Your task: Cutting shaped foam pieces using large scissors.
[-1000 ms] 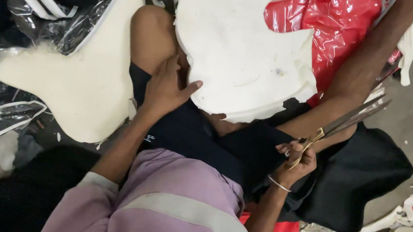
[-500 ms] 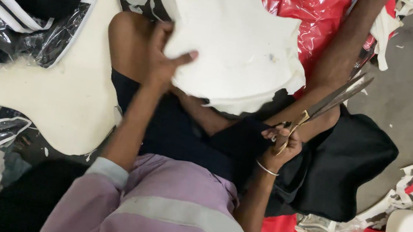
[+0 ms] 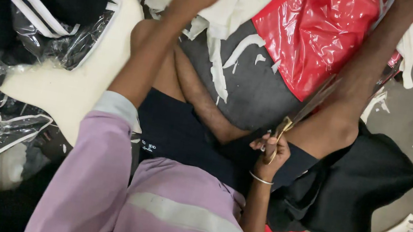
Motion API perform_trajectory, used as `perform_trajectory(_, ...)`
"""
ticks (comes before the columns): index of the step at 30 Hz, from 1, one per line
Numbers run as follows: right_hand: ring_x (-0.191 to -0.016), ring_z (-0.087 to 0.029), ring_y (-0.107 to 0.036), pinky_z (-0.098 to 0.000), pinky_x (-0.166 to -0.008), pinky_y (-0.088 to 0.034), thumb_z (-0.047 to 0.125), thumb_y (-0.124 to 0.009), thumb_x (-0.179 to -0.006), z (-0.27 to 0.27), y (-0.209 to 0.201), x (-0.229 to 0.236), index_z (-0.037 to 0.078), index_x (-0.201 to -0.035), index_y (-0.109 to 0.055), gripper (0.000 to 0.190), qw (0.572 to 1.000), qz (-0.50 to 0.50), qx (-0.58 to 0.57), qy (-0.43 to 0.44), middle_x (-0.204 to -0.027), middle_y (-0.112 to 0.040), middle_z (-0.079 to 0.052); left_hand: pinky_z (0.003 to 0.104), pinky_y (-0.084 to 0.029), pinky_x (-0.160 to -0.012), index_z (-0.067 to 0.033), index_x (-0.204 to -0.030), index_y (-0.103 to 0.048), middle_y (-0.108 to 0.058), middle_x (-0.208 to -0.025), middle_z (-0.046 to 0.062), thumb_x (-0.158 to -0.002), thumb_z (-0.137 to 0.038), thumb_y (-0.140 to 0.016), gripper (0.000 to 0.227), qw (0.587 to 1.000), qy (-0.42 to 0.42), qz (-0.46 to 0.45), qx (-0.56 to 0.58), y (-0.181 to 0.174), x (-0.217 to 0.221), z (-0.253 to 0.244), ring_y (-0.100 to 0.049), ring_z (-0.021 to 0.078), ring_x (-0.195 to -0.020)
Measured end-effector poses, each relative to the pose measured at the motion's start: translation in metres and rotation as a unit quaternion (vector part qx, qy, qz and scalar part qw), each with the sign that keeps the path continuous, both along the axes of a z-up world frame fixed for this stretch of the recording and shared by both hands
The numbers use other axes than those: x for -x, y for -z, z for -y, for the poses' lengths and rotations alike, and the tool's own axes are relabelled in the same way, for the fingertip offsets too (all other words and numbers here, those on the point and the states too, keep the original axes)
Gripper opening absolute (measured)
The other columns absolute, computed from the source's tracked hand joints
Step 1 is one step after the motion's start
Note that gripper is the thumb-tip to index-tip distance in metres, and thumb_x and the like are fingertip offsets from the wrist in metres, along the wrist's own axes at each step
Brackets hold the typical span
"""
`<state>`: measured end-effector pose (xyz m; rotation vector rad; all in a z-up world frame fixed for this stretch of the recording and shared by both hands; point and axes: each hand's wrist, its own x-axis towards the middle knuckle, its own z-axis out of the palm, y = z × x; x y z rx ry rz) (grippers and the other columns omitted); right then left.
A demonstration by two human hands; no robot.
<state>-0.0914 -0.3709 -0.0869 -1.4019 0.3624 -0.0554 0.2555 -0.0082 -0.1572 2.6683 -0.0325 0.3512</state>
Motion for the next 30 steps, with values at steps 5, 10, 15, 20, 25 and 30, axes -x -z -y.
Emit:
perform_trajectory(5,-0.057,-0.018,-0.061,-0.0301,-0.057,-0.053,0.038,-0.069,-0.102,-0.02,0.009,-0.003,-0.001,-0.091,-0.062,0.041,0.992,-0.042,-0.103,-0.065,-0.066,-0.06,-0.008,0.053,-0.039,-0.084,0.0023,-0.12,-0.059,-0.055,-0.118,0.019,-0.063,-0.052,-0.089,0.084,0.999,-0.038,-0.012,0.0,-0.066,0.065,0.083,-0.048,0.0353,-0.109)
perform_trajectory(10,-0.057,-0.017,-0.062,-0.0274,-0.058,-0.051,0.039,-0.067,-0.102,-0.028,0.004,-0.017,0.0,-0.089,-0.061,0.041,0.987,-0.079,-0.058,-0.124,-0.065,-0.06,-0.007,0.049,-0.038,-0.094,-0.0074,-0.11,-0.061,-0.055,-0.117,0.013,-0.067,-0.031,-0.089,0.056,0.993,-0.099,-0.005,0.068,-0.032,0.061,0.117,-0.049,0.0325,-0.114)
perform_trajectory(15,-0.058,-0.016,-0.062,-0.027,-0.059,-0.052,0.04,-0.066,-0.102,-0.027,0.003,-0.028,0.002,-0.088,-0.062,0.042,0.985,-0.092,-0.018,-0.143,-0.066,-0.06,-0.007,0.049,-0.041,-0.09,-0.0048,-0.116,-0.055,-0.069,-0.098,0.012,-0.08,-0.022,-0.082,0.047,0.99,-0.091,-0.099,0.048,0.001,0.042,0.142,-0.065,0.0335,-0.096)
perform_trajectory(20,-0.057,-0.017,-0.062,-0.0278,-0.057,-0.05,0.039,-0.066,-0.102,-0.02,0.004,-0.035,0.002,-0.088,-0.061,0.04,0.99,-0.101,-0.013,-0.101,-0.066,-0.059,-0.006,0.051,-0.04,-0.078,0.0053,-0.123,-0.048,-0.071,-0.071,0.011,-0.067,-0.01,-0.079,0.065,0.967,-0.165,-0.059,0.187,-0.002,0.034,0.147,-0.07,0.0355,-0.073)
perform_trajectory(25,-0.056,-0.017,-0.061,-0.0284,-0.057,-0.051,0.037,-0.066,-0.102,-0.012,0.014,-0.031,0.001,-0.087,-0.062,0.039,0.991,-0.106,-0.028,-0.07,-0.065,-0.058,-0.006,0.047,-0.043,-0.097,-0.0066,-0.131,-0.057,-0.069,-0.098,0.011,-0.076,-0.002,-0.073,0.058,0.981,0.176,-0.078,0.022,0.0,0.1,0.144,-0.065,0.0309,-0.099)
perform_trajectory(30,-0.057,-0.017,-0.06,-0.0289,-0.058,-0.051,0.036,-0.066,-0.102,-0.008,0.008,-0.029,0.001,-0.087,-0.062,0.039,0.993,-0.098,-0.032,-0.058,-0.065,-0.058,-0.006,0.047,-0.04,-0.1,-0.0047,-0.132,-0.056,-0.06,-0.12,0.014,-0.077,-0.006,-0.074,0.059,0.977,0.21,0.0,-0.022,-0.028,0.147,0.158,-0.054,0.0291,-0.117)
